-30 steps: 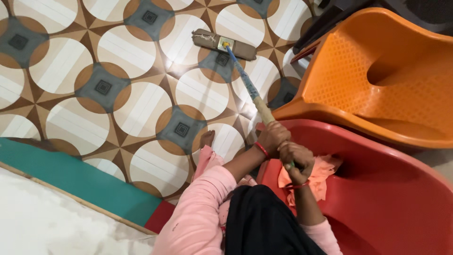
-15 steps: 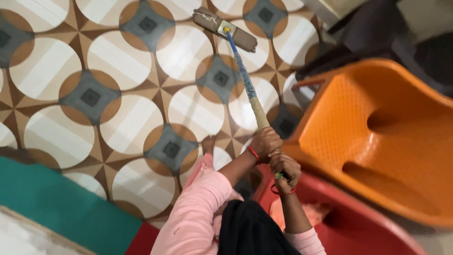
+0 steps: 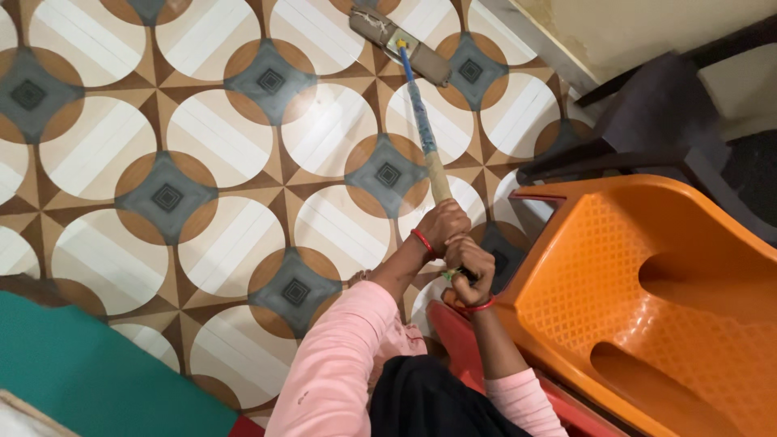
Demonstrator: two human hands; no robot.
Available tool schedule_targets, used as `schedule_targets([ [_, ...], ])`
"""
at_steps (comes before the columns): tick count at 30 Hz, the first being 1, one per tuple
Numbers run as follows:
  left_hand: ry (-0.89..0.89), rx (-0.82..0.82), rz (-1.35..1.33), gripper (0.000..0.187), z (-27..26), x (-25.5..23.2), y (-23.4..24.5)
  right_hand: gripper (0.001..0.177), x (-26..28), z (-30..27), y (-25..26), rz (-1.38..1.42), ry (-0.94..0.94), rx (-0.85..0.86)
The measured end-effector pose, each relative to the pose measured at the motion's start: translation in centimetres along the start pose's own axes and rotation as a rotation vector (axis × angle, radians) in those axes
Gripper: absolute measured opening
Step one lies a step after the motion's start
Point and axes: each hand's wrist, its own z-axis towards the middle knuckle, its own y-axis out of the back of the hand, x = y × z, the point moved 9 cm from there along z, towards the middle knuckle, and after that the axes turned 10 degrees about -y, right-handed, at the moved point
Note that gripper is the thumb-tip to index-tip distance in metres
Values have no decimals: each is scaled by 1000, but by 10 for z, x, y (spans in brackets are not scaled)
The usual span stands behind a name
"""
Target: The person mops a patterned tiled floor using a flat mop with a long handle. They move the mop back and forth across the floor, working around a mattress and stacked plastic chairs.
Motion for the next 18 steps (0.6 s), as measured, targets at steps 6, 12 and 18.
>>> schedule_targets([
  [6, 26, -14, 64, 16, -19, -48, 1, 12, 30, -39, -7, 19, -9, 19],
  [12, 73, -139, 104, 20, -43, -143, -1, 13, 92, -100, -3, 60, 36, 168],
  [18, 50, -154, 128, 20, -36, -244, -19, 20, 162, -158, 31, 107, -5, 213],
])
